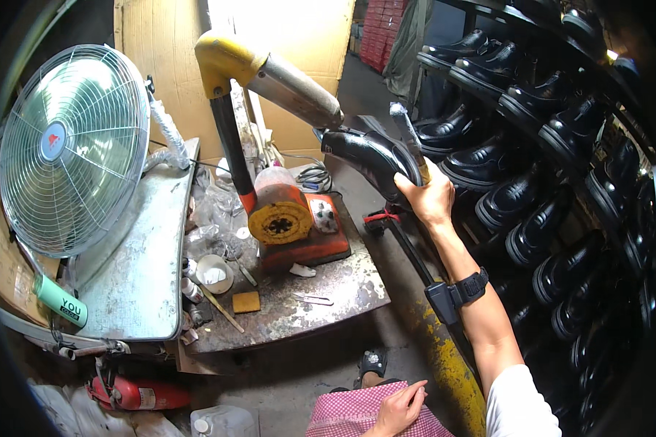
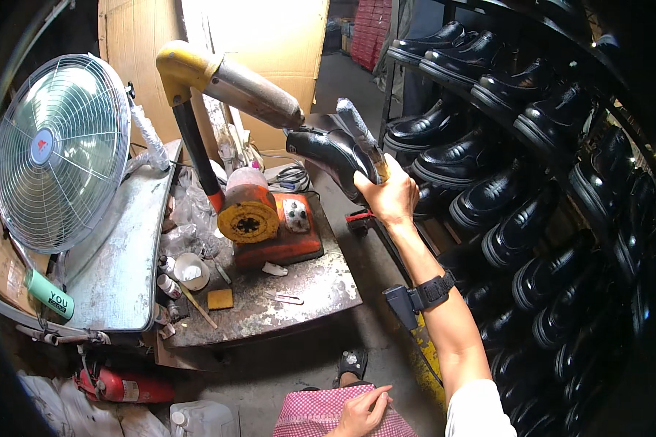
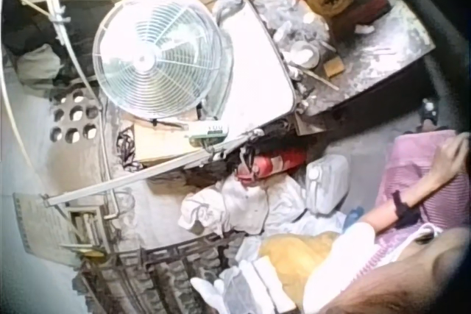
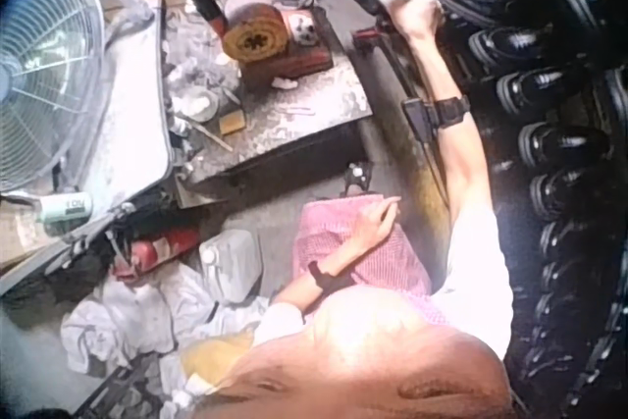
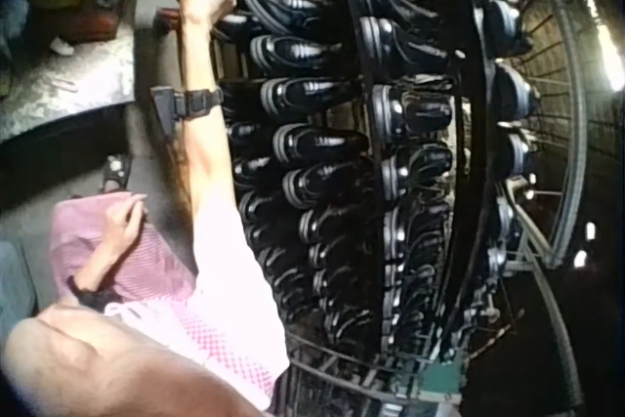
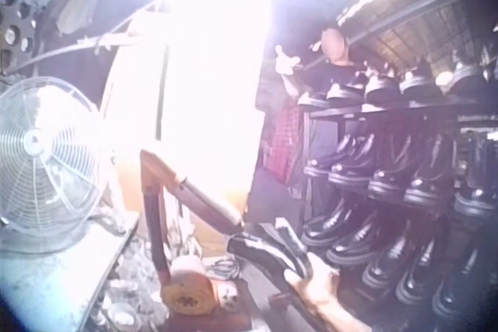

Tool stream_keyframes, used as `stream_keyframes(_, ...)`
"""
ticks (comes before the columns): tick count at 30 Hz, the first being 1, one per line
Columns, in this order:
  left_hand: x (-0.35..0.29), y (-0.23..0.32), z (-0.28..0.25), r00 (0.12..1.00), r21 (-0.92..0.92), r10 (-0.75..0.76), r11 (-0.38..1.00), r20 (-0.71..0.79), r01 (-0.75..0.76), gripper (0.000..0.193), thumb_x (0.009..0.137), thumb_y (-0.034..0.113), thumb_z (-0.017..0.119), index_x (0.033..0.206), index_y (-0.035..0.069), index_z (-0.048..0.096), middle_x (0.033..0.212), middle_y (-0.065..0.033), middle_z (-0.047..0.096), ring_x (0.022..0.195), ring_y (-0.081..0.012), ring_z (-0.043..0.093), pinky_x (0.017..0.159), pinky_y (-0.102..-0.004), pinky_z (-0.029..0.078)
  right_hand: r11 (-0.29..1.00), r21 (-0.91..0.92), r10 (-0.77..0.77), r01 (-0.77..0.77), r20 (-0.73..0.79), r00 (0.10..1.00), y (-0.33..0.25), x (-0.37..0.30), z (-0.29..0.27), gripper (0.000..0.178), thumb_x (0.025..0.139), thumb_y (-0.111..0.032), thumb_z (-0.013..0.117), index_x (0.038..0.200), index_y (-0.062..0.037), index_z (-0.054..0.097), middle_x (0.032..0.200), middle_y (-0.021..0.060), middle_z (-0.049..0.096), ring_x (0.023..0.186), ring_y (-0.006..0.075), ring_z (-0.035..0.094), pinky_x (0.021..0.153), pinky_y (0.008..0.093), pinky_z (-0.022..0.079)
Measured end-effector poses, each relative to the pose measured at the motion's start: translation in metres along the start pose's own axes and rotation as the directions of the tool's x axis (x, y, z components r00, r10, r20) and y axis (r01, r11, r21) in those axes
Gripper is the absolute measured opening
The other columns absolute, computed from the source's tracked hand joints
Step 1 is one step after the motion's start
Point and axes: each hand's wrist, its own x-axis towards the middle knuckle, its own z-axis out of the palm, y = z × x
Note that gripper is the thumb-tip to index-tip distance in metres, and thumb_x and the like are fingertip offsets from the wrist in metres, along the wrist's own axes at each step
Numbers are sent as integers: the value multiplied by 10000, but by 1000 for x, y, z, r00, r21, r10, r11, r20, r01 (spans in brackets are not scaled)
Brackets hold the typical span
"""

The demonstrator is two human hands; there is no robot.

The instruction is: Cleaning and inspecting black leather shoes in a shoe manufacturing facility.

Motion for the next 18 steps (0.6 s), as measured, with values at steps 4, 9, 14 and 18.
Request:
stream_keyframes(4, -1, 0, -1, 998, -23, -64, 998, 18, 64, 167, 834, 64, 524, 963, 2, 608, 709, -114, 622, 629, -230, 608, 580, -312, 478, 999, -32, -33, 32, -20, 999, 4, 3, 1, 337, 637, -321, 709, 866, -100, 596, 716, 105, 638, 691, 305, 621, 642, 386, 464)
stream_keyframes(9, -2, -11, -2, 995, -1, -34, 999, -92, 34, 178, 853, 73, 506, 972, -14, 606, 716, -112, 634, 639, -204, 624, 591, -290, 492, 997, -25, -70, 70, 0, 998, -7, 0, 2, 382, 630, -321, 707, 910, -89, 591, 726, 125, 638, 693, 313, 627, 659, 385, 481)
stream_keyframes(14, 0, -21, 2, 995, -36, -62, 998, -73, 60, 180, 853, 70, 503, 978, -15, 600, 705, -111, 634, 642, -206, 629, 590, -293, 494, 994, -98, -50, 56, 61, 997, -12, 1, 1, 489, 634, -295, 722, 1062, -99, 591, 791, 131, 652, 729, 270, 648, 672, 348, 493)
stream_keyframes(18, 2, -17, 1, 997, -16, -27, 1000, -65, 26, 179, 855, 67, 497, 980, -17, 593, 706, -112, 634, 642, -202, 629, 588, -294, 494, 989, -125, -87, 84, -13, 996, -2, -16, -24, 579, 636, -247, 740, 1127, -9, 547, 821, 158, 652, 744, 276, 651, 681, 324, 501)
